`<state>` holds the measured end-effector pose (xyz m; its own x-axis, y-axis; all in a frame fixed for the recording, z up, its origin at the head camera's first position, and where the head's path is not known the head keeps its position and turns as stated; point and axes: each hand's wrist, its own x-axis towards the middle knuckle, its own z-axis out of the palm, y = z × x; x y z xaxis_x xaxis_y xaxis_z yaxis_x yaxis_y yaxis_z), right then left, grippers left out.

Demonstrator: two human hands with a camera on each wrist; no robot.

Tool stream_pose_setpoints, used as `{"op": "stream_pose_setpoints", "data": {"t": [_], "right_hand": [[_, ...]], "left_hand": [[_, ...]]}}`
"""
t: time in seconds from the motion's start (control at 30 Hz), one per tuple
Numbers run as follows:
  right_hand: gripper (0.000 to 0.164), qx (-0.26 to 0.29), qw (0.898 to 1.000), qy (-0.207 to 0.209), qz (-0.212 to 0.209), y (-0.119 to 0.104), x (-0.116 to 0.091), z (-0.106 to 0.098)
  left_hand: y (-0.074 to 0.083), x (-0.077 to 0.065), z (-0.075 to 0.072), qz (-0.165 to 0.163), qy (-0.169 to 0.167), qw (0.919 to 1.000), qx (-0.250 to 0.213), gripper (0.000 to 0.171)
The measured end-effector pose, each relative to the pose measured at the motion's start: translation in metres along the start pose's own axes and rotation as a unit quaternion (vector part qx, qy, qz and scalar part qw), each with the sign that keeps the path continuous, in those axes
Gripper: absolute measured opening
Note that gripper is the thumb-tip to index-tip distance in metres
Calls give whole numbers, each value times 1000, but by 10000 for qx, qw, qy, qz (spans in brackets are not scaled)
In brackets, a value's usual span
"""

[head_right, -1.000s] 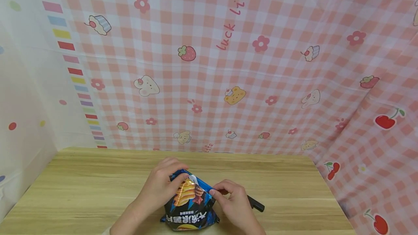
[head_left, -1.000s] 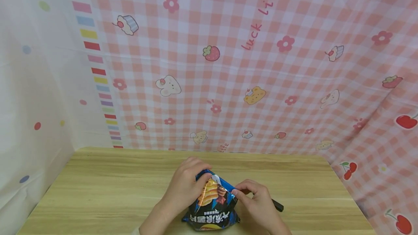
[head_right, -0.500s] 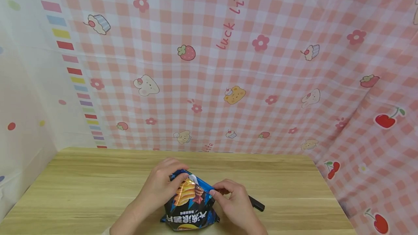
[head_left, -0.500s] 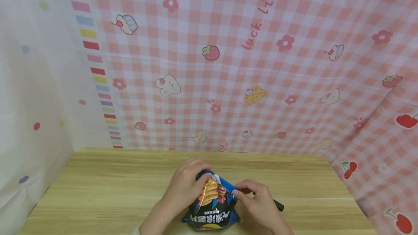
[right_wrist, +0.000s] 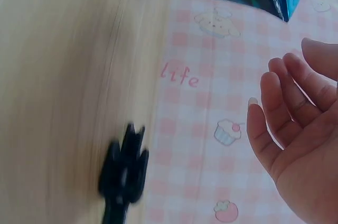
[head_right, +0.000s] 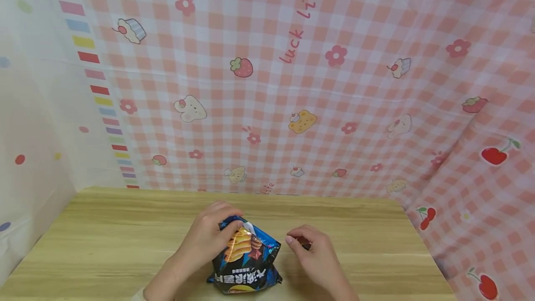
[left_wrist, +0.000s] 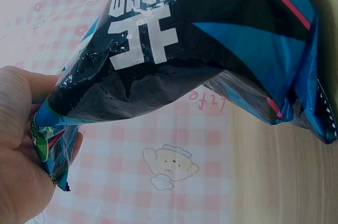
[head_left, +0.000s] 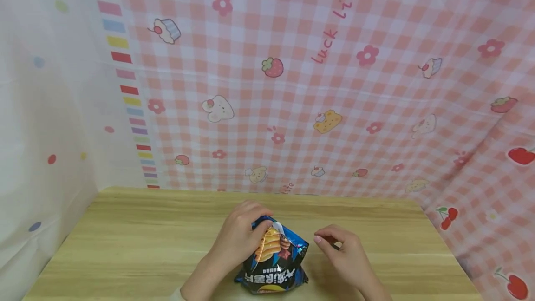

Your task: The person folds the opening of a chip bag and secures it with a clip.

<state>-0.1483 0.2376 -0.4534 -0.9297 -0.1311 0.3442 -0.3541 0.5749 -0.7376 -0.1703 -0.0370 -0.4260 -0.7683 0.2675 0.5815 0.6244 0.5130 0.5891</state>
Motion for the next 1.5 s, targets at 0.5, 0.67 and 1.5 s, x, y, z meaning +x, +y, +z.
{"op": "stream_pose_setpoints", "data": {"t": [0.5,0.67,1.5], "right_hand": [[24,-1734,9827,-650,38,21,-7,-33],[37,-2243,9713,-749,-253,32,-11,-38],[69,-3152,9332,-1713,200,64,-11,-41]], "left_hand": [[2,0,0,-109,-50,9999,0,14],[3,0,-1,-157,-60,9999,28,14],[4,0,-2,-132,-89,9999,5,13]]}}
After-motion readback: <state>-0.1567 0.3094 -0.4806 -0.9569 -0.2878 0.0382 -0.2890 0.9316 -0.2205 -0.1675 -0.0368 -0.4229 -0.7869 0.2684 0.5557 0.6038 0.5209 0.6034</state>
